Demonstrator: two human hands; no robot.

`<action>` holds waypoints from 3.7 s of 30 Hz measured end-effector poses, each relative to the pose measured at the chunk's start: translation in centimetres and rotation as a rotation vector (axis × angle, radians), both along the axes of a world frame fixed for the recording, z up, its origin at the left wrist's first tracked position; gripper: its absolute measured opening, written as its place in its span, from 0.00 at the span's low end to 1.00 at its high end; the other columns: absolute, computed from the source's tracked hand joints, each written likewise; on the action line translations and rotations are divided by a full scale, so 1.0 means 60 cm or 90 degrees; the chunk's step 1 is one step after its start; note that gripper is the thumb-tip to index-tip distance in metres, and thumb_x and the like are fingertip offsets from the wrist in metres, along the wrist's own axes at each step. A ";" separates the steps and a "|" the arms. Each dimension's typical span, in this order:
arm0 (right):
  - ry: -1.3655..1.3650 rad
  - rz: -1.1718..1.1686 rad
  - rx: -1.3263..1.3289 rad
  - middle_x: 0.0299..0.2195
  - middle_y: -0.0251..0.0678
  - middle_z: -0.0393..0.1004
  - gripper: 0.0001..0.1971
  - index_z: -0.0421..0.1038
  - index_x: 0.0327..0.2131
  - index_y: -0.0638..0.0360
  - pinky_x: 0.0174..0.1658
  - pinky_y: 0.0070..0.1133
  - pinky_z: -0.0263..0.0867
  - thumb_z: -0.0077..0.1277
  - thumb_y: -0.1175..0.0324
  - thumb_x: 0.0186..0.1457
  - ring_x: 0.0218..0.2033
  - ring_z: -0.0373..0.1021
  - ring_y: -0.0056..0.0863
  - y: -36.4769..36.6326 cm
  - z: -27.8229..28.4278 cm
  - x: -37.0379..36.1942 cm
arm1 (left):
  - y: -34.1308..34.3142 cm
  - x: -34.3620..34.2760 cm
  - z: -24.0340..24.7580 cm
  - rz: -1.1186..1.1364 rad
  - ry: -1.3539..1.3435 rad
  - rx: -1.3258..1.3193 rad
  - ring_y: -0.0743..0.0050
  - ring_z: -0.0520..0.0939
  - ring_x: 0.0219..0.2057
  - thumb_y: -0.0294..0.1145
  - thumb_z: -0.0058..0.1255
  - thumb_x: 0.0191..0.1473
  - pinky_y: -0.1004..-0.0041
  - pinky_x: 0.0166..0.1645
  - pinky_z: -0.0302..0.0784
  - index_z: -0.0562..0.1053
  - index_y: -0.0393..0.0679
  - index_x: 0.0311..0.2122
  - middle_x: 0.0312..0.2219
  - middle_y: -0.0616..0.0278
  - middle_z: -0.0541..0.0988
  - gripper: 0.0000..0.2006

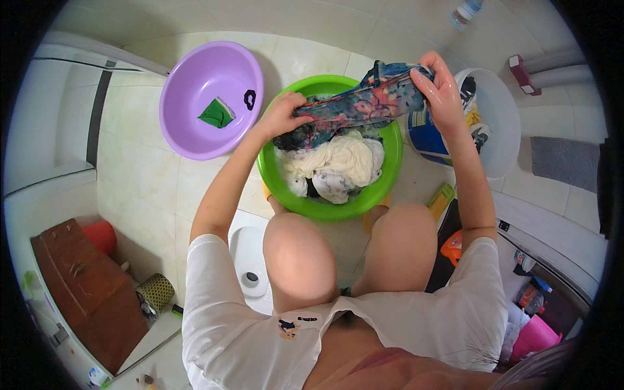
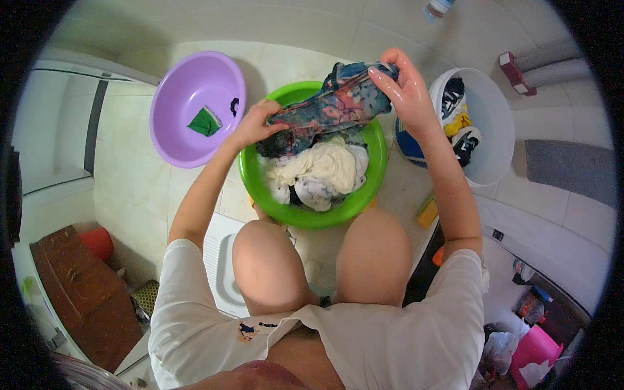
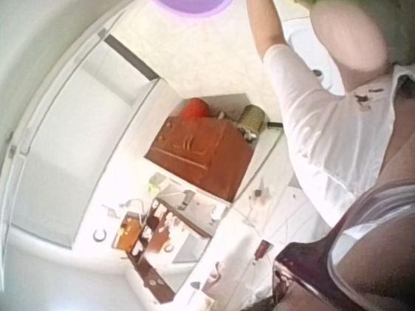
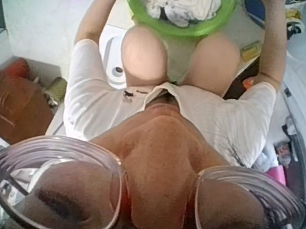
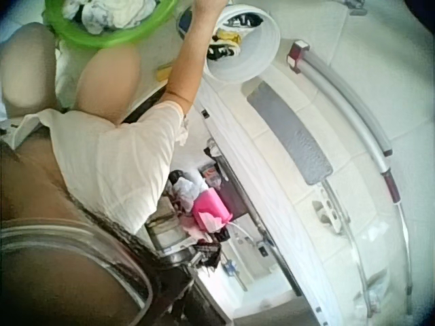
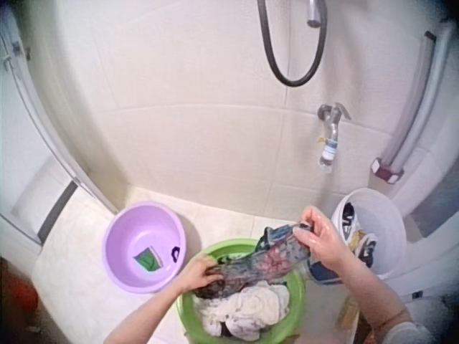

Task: The person scrubs various garments in a green basin filled with soapy water, wrings the water out of the items by hand, and places the washed clothes into a separate purple basin.

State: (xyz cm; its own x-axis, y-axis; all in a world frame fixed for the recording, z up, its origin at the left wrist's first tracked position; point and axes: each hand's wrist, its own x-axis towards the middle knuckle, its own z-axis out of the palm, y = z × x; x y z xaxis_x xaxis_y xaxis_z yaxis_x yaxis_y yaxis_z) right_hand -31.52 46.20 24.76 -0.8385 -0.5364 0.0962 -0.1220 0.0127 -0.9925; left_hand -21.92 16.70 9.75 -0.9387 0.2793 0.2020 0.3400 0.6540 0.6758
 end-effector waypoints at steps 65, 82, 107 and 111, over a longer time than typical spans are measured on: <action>0.094 0.104 0.701 0.30 0.43 0.72 0.08 0.67 0.32 0.58 0.32 0.30 0.65 0.45 0.66 0.48 0.31 0.70 0.39 -0.113 -0.556 -0.023 | 0.149 -0.019 -0.188 0.354 -0.897 0.542 0.56 0.74 0.40 0.50 0.39 0.53 0.64 0.41 0.73 0.60 0.26 0.43 0.44 0.37 0.65 0.29; 0.029 -0.257 0.604 0.28 0.46 0.71 0.18 0.66 0.36 0.57 0.32 0.36 0.64 0.40 0.52 0.52 0.28 0.68 0.47 -0.066 -0.579 0.003 | 0.195 -0.061 -0.225 0.567 -0.625 0.934 0.65 0.75 0.33 0.41 0.45 0.51 0.66 0.37 0.72 0.65 0.38 0.42 0.36 0.59 0.72 0.19; 0.133 -0.157 0.459 0.20 0.47 0.70 0.15 0.71 0.24 0.59 0.26 0.32 0.63 0.41 0.58 0.51 0.22 0.68 0.46 -0.176 -0.460 0.060 | 0.156 -0.045 -0.278 0.316 -0.733 1.220 0.67 0.75 0.29 0.40 0.39 0.54 0.66 0.37 0.73 0.69 0.48 0.30 0.29 0.63 0.75 0.10; 0.161 -0.084 0.334 0.21 0.47 0.70 0.16 0.70 0.22 0.60 0.27 0.34 0.63 0.40 0.59 0.52 0.23 0.67 0.47 -0.230 -0.385 0.134 | 0.122 -0.001 -0.338 -0.001 -0.342 1.457 0.67 0.74 0.32 0.40 0.37 0.55 0.65 0.40 0.72 0.69 0.46 0.29 0.29 0.59 0.74 0.11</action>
State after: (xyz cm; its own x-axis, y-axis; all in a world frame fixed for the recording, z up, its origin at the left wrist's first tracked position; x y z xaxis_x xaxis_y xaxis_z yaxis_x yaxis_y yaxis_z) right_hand -23.49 32.42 1.67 -0.8868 -0.4592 0.0523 -0.3183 0.5248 -0.7894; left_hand -21.96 24.03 -10.52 -0.9940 0.0443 -0.0999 -0.0478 -0.9983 0.0328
